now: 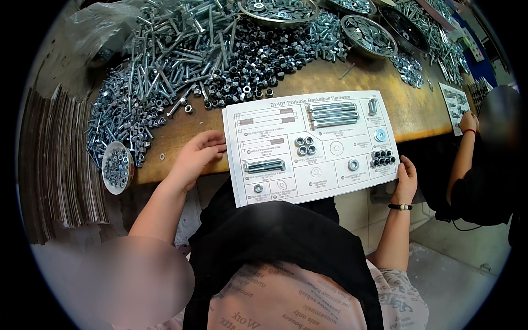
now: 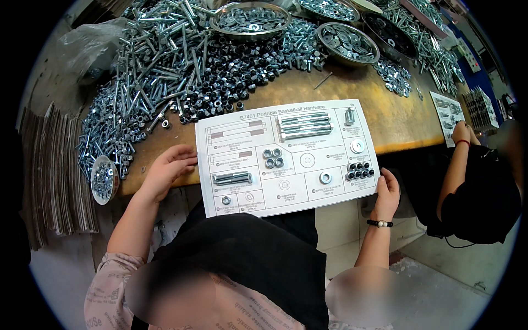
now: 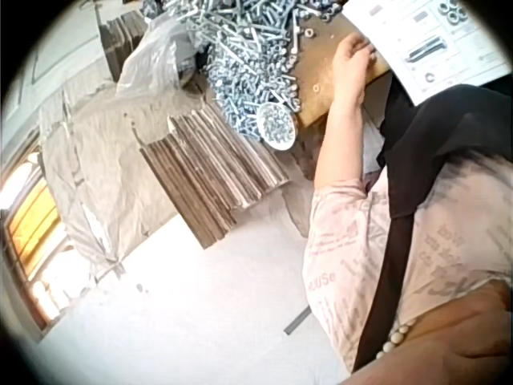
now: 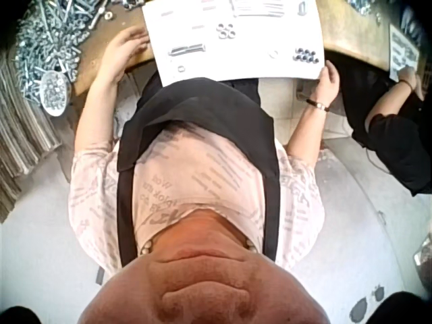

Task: The person sorts metal fasteners from a large pile on a table and places them into designated areas on a printed layout sheet. They repeatedly pick bolts, nuts, and washers, then arrange them in specific positions on the sheet.

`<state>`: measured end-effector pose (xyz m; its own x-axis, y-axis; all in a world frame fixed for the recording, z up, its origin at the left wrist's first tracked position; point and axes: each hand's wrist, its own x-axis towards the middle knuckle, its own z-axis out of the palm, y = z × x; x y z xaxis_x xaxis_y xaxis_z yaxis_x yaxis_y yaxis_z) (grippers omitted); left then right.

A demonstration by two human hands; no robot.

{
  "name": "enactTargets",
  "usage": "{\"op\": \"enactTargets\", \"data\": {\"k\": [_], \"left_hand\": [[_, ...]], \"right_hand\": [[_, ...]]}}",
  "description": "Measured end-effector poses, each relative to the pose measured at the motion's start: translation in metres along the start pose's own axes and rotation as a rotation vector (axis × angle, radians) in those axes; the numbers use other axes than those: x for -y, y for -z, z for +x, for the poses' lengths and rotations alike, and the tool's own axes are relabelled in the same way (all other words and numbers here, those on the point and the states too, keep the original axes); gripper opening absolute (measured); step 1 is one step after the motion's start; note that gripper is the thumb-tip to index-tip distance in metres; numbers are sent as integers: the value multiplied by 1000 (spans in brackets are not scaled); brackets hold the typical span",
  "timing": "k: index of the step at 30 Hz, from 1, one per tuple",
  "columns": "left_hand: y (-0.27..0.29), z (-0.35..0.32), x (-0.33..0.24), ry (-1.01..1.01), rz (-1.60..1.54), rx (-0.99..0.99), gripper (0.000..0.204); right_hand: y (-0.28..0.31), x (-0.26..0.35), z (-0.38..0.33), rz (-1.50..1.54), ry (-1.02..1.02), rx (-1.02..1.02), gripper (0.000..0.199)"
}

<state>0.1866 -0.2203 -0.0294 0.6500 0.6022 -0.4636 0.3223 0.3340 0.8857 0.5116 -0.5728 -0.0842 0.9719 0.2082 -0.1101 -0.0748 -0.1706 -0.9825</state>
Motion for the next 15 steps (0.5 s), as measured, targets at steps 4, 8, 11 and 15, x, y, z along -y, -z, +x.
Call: {"op": "enactTargets", "data": {"k": [4,8,11,15], "left_hand": [[-9,-1,2,-64,275,37,47],[-17,-6,6,-51,192,17,49],[-23,-8,9,-51,120,18,51],[-33,-3,11,-43,71,91,58]], "right_hand": [[0,-11,11,70,39,-60,25],[1,-12,17,138,-19,-56,24],[5,-19,26,206,-37,-52,25],[11,-18,34,281,-18,-116,24]]}}
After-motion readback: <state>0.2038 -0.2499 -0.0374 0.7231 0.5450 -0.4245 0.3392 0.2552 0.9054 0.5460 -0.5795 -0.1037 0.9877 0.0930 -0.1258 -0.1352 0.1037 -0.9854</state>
